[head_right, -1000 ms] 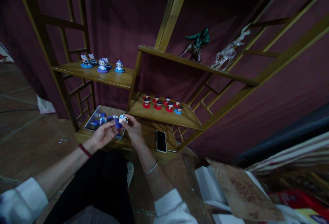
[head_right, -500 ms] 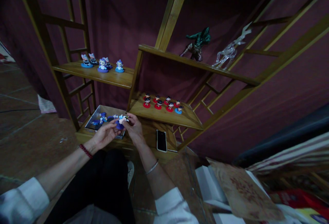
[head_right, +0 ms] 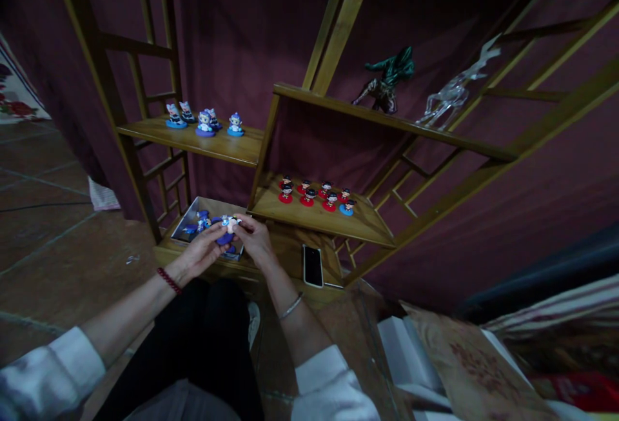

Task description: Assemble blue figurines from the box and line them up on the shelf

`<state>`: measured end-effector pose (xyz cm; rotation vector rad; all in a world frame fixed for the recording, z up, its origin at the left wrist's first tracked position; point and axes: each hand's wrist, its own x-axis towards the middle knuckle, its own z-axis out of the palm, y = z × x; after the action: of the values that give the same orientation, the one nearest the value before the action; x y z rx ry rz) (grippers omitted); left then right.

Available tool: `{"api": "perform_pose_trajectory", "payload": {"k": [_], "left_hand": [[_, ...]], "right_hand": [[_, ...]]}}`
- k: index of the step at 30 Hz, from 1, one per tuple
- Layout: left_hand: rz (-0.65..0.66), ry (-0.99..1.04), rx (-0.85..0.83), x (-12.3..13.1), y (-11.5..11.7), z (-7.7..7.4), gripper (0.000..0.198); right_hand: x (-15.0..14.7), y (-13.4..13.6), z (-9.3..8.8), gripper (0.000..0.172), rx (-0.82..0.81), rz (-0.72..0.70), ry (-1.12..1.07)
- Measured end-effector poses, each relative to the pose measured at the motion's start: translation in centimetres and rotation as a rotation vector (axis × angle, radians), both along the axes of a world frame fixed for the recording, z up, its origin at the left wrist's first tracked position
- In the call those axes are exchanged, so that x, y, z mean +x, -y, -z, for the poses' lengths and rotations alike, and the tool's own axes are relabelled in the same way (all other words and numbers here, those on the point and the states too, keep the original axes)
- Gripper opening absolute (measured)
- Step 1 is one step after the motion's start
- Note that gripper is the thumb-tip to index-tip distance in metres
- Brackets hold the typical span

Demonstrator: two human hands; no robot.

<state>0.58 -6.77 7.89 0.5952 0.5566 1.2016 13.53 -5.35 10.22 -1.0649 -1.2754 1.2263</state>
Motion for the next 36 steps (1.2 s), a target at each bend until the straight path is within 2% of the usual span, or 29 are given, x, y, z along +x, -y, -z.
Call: {"api": "perform_pose_trajectory", "payload": {"k": [11, 23, 36], "left_hand": [[-0.1, -0.042, -0.051, -1.0, -0.4, -0.7, 0.031], [-0.122, -0.057, -0.055, -2.4, -1.2, -0.7, 0.028], [-0.141, -0.092, -0.076, -3.1, -1.6, -0.5, 0.025]], "right_hand": [[-1.3, -1.1, 0.4, 0.037, 0.041, -0.005, 0.02], [-2.8, -1.5, 0.0, 0.027, 0.091, -0.054, 0.008], [-3.3, -2.2, 0.5, 0.032, 0.147, -0.04, 0.094]]}}
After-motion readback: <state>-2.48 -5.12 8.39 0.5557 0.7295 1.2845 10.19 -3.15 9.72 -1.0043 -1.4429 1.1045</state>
